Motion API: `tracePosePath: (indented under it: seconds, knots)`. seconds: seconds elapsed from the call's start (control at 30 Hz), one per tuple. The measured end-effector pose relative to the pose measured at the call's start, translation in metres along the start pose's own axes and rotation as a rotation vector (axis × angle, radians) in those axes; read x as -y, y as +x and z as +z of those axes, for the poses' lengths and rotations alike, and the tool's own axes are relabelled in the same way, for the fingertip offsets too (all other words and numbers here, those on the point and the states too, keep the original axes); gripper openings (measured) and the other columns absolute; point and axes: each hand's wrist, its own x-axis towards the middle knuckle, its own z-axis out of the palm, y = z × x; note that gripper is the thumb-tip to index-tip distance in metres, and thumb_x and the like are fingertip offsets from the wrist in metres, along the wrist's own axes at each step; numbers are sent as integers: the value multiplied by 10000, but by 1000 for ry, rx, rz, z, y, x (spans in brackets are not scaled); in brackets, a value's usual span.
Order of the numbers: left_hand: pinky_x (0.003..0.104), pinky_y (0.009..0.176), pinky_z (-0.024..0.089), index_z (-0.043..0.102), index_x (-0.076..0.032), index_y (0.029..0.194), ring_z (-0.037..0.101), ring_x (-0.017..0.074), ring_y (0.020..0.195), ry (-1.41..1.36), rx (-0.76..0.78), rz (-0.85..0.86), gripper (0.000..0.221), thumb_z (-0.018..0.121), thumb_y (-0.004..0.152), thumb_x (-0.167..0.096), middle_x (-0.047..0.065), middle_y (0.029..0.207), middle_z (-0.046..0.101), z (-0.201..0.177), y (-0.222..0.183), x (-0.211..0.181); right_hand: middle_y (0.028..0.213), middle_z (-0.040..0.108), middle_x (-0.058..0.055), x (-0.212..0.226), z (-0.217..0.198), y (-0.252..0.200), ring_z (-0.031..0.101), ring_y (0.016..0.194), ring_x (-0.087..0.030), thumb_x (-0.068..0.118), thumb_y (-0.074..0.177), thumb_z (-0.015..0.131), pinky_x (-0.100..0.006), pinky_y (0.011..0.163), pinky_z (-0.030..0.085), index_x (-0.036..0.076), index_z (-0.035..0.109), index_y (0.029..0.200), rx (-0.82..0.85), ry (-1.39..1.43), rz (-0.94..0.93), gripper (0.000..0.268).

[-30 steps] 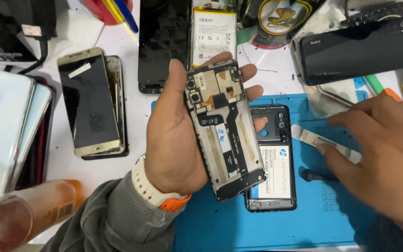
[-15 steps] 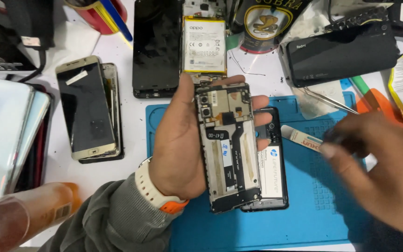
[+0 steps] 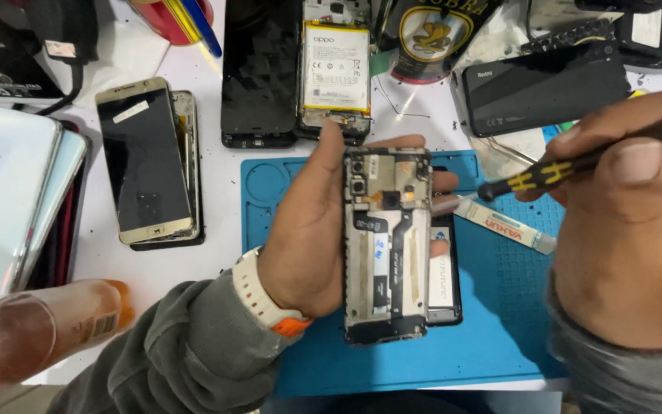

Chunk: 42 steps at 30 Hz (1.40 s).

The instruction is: Disassembling a mobile phone to inspect internal components, including removing the back cover, battery, and unscrewing the motherboard.

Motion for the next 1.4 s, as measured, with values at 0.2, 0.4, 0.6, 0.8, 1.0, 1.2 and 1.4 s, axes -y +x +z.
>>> tracePosePath:
  seconds: [0.2,0.4,0.6,0.8,1.0,1.2,1.4]
  knots:
    - [561,973,612,354,-9,1613,570,434,1258,-141,113,-43,730,407,1117,-542,336,1470,470,-5,-3,7,1081,398,-208,8,64,-3,581,800,-361,243,1268,323,-498,811,697,190,202,1724,-451,289,-354,475]
    - [455,794,584,493,0,1421,671,260,832,334,-34,-68,854,298,971,-700,111,946,698,12,-3,4,789,785,15,6,55,-1,665,514,-82,217,890,711,-250,487,500,49,629,1269,-99,-247,-244,422]
    - [441,616,647,474,-129,1487,716,253,876,395,-116,-396,1013,298,796,-849,127,1076,657,10,-3,7,697,751,15,-4,58,4,695,485,-182,236,934,654,-349,484,589,186,656,1153,172,-205,-549,225]
    - [351,576,650,466,-70,1491,689,165,836,415,114,-370,1028,276,831,-835,71,900,621,7,-6,6,807,743,-40,-5,59,4,682,531,-235,316,1034,436,-488,826,668,145,630,1155,198,-168,-695,285]
    - [359,527,649,498,-40,1472,698,188,774,449,87,-386,1058,242,841,-850,133,919,673,6,-4,10,720,657,-32,-9,60,3,582,492,-246,186,983,504,-387,477,498,187,643,1129,240,-193,-663,202]
    - [332,474,610,469,-64,1498,648,197,760,572,17,-451,1149,187,740,-879,165,926,610,21,-6,3,741,675,-24,-3,62,2,550,449,-221,-11,856,571,-382,425,446,179,673,1078,208,-114,-653,309]
    - [319,493,577,521,-75,1368,556,234,525,736,-104,-537,1078,81,730,-823,145,766,581,29,-3,1,757,782,84,0,65,6,722,562,-153,233,1036,362,-338,484,580,158,601,1078,271,-3,-608,254]
